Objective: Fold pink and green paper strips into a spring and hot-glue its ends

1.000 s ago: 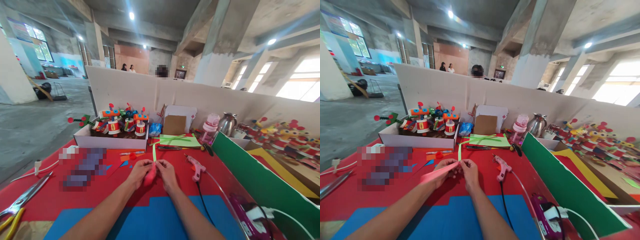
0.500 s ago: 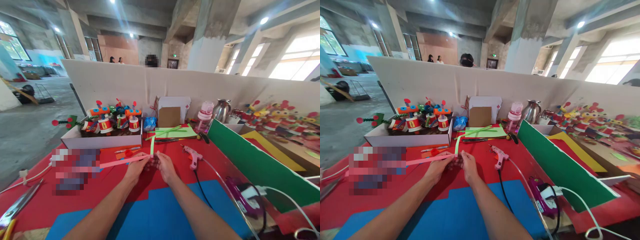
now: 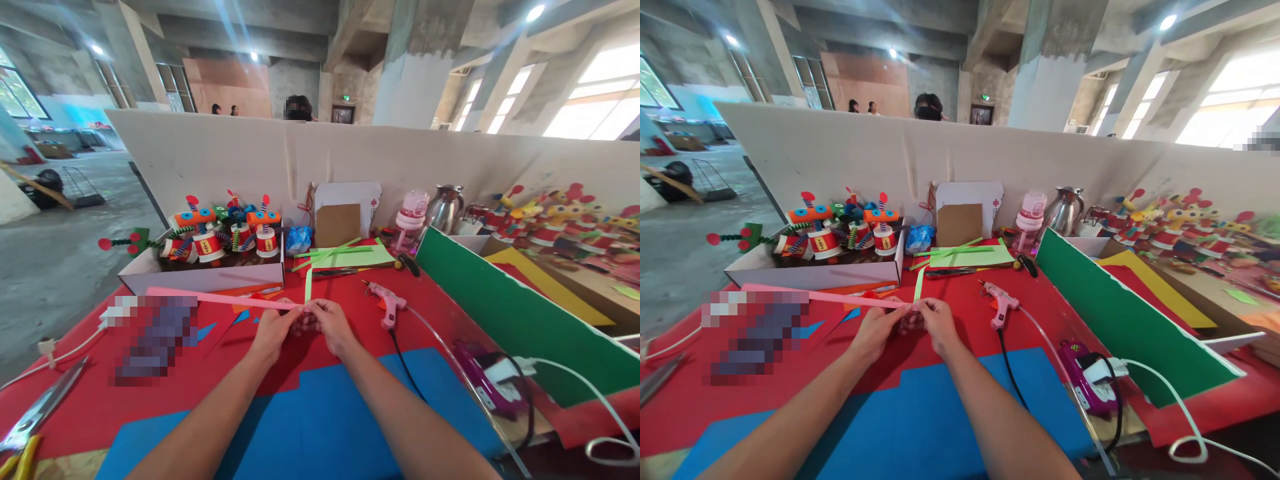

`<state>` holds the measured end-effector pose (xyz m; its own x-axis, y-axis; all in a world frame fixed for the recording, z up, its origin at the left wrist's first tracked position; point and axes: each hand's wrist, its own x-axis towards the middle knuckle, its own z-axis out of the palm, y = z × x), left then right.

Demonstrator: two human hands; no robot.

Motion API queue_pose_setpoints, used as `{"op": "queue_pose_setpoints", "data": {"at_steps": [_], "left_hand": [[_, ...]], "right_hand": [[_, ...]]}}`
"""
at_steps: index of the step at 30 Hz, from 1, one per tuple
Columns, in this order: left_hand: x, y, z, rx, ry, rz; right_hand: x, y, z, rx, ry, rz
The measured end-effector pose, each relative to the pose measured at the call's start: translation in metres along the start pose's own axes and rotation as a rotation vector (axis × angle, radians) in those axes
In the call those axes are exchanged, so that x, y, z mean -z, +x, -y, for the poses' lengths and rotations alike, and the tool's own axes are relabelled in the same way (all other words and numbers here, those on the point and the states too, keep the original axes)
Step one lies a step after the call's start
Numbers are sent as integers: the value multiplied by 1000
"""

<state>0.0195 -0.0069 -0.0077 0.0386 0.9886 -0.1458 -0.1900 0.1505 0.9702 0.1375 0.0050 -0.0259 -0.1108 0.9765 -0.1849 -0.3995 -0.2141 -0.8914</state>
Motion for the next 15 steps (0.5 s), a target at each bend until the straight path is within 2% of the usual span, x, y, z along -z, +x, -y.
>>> {"op": "queue_pose_setpoints", "data": {"at_steps": [6, 12, 15], "left_hand": [[0, 0, 0, 41, -60, 12], [2, 2, 1, 43, -68, 23], [2, 1, 0, 44, -55, 23]], "right_hand": [[1, 0, 0, -17, 59, 12], [6, 1, 3, -19, 4, 86], [8, 1, 4, -21, -26, 80]]}}
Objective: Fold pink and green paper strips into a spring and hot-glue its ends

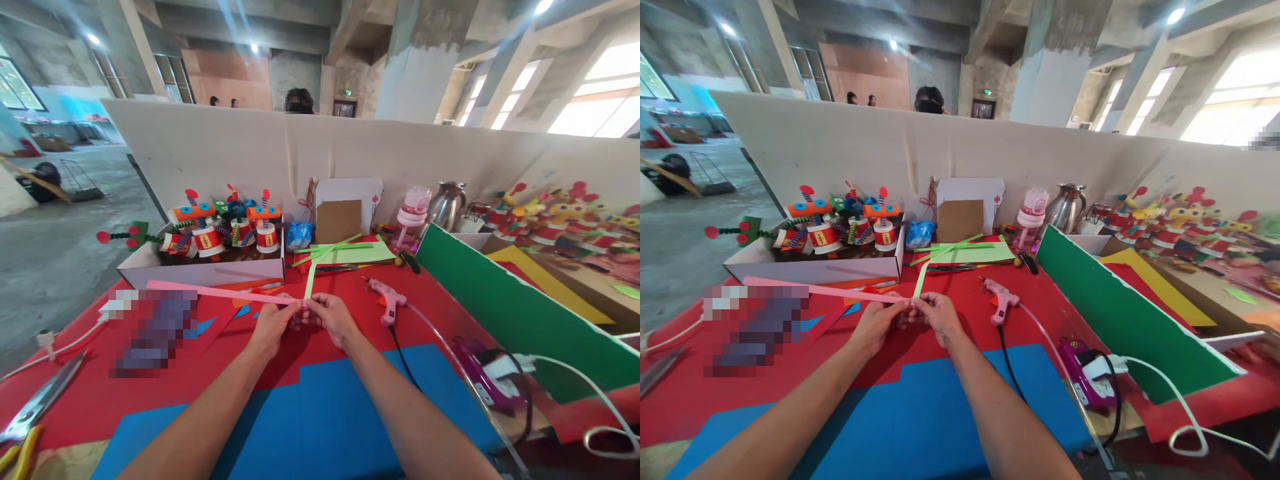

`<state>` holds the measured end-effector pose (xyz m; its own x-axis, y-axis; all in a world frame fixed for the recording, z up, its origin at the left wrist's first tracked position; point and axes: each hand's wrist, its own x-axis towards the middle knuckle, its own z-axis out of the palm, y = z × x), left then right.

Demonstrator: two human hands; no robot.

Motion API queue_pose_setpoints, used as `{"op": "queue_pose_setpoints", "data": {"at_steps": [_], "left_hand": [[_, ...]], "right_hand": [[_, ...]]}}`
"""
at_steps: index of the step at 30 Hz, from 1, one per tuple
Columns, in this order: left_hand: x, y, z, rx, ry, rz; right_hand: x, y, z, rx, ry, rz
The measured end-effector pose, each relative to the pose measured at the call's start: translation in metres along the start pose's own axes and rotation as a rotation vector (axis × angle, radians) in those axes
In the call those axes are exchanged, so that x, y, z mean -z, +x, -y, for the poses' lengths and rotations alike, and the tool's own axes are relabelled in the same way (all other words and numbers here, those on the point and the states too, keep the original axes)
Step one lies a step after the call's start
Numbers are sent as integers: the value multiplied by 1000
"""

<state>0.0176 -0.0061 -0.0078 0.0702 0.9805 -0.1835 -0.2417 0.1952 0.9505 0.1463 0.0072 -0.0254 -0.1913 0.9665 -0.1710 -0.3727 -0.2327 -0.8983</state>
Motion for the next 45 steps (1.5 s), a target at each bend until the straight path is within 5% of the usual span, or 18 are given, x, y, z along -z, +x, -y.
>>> {"op": "queue_pose_setpoints", "data": {"at_steps": [25, 35, 45], "left_hand": [[1, 3, -1, -40, 31, -45], [0, 2, 1, -89, 118, 12], [2, 4, -3, -130, 166, 12]], "right_hand": [[2, -1, 3, -59, 7, 2], [-10, -3, 0, 16, 119, -157], [-5, -2, 5, -5, 45, -113]]}}
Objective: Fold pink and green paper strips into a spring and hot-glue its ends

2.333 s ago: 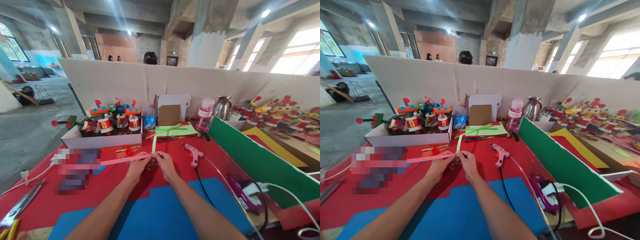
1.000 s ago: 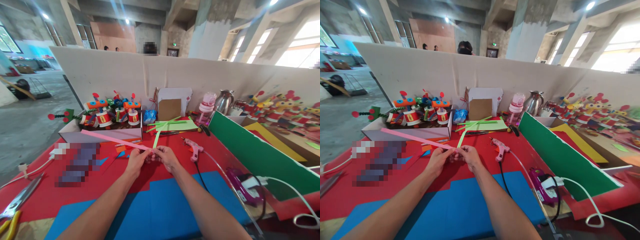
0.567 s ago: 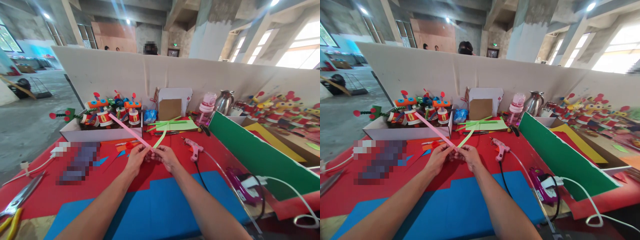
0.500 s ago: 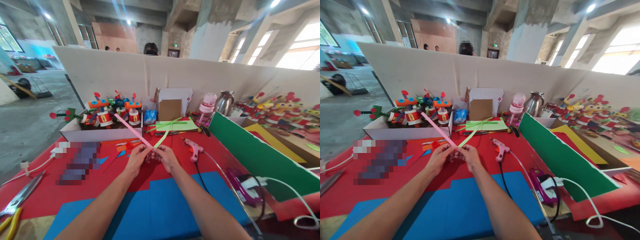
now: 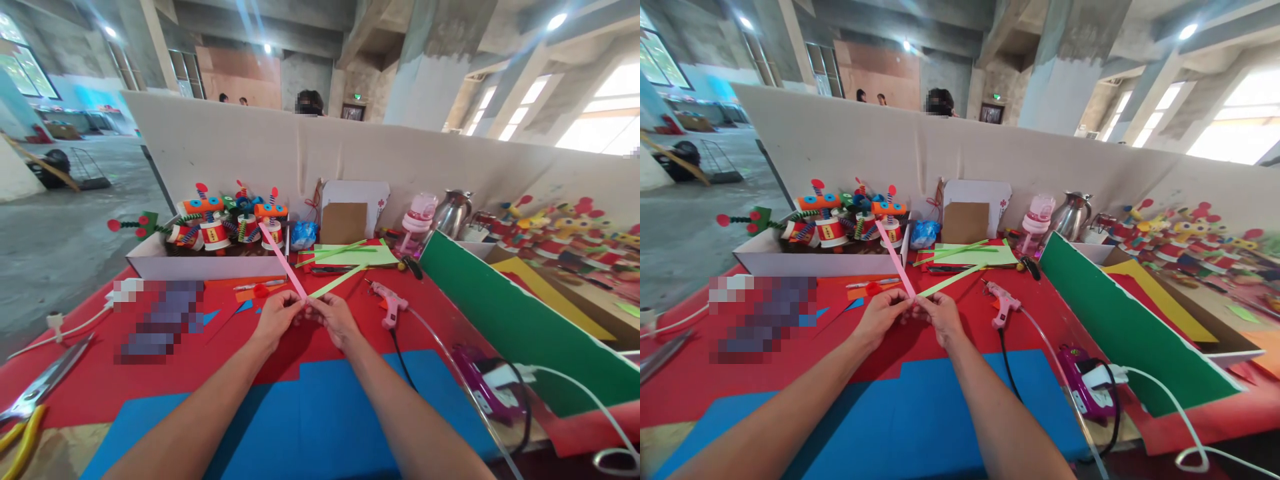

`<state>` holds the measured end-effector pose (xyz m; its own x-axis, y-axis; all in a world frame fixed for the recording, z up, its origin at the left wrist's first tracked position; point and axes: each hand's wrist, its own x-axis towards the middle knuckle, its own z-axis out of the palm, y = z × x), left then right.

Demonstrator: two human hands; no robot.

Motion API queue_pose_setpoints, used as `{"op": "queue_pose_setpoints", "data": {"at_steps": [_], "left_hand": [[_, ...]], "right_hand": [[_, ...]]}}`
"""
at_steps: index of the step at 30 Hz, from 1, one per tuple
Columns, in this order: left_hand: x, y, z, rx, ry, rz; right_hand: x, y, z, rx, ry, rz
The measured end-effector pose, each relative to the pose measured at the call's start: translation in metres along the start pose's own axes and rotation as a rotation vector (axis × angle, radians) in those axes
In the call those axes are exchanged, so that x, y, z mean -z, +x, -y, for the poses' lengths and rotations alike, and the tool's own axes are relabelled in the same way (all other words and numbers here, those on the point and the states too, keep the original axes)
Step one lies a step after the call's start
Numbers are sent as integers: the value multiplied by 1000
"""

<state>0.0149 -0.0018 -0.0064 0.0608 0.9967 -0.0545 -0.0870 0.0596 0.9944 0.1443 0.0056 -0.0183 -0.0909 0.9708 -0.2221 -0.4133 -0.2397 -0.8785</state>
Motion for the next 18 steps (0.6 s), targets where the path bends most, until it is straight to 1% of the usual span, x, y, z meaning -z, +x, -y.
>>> {"op": "queue_pose_setpoints", "data": {"at_steps": [4, 7, 10, 13, 18], "left_hand": [[-1, 1, 1, 11, -53, 26], [-1, 2, 3, 5, -63, 11], [0, 3, 5, -6, -66, -25], [1, 3, 3, 3, -89, -35], [0, 2, 0, 40, -96, -9]], "right_hand": [[-1, 3, -6, 41, 25, -34], [-3, 4, -10, 54, 15, -40], [-2, 3, -9, 49, 16, -1], [2, 5, -7, 52, 49, 51], [8, 10, -7, 3, 51, 45]]}}
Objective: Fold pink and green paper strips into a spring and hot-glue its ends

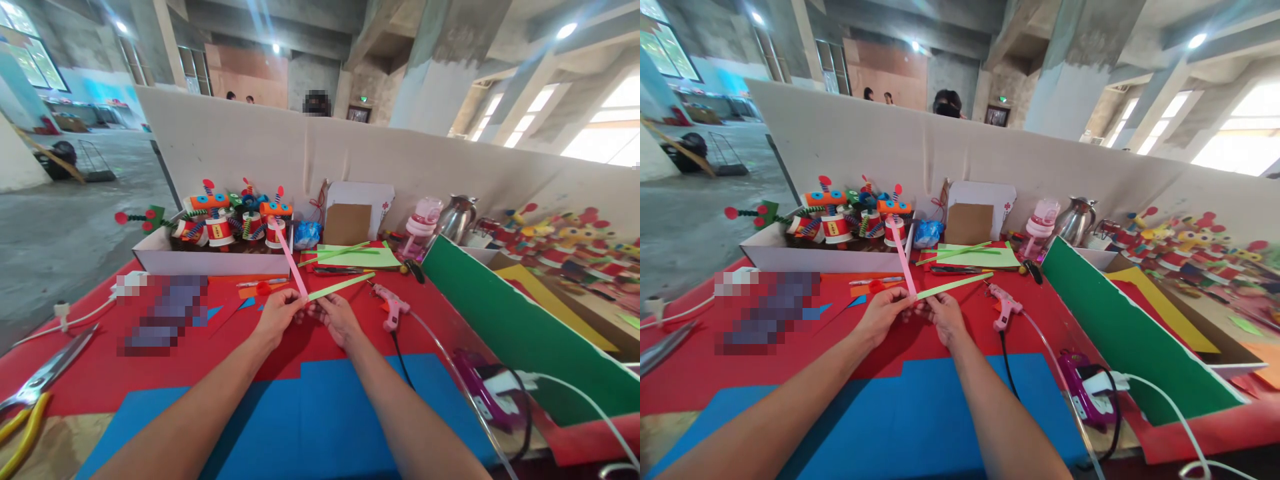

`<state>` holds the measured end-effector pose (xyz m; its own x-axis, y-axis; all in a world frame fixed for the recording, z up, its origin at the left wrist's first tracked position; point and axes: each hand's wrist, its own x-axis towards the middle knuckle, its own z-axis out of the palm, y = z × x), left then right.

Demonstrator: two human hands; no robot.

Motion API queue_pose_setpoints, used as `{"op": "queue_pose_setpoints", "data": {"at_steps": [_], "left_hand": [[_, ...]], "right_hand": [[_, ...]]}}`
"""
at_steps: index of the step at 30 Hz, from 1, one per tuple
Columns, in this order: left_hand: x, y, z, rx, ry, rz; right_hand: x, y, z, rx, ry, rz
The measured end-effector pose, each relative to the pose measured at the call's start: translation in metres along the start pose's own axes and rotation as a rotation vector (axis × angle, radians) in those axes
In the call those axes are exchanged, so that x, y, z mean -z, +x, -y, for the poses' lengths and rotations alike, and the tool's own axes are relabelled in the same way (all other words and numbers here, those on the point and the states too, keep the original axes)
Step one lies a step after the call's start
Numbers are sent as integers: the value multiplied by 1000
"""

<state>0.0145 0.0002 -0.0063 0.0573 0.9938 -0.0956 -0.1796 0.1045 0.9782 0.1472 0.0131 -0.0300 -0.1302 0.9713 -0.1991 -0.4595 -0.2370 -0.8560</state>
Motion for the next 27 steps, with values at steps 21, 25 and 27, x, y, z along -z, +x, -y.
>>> {"op": "queue_pose_setpoints", "data": {"at_steps": [21, 25, 27], "left_hand": [[0, 0, 2, 20, 66, 2], [0, 0, 3, 29, 90, 32], [0, 1, 3, 24, 123, 53]], "right_hand": [[-10, -9, 1, 84, -122, -36], [-9, -10, 2, 118, -177, -76], [-8, -9, 2, 150, -216, -102]]}}
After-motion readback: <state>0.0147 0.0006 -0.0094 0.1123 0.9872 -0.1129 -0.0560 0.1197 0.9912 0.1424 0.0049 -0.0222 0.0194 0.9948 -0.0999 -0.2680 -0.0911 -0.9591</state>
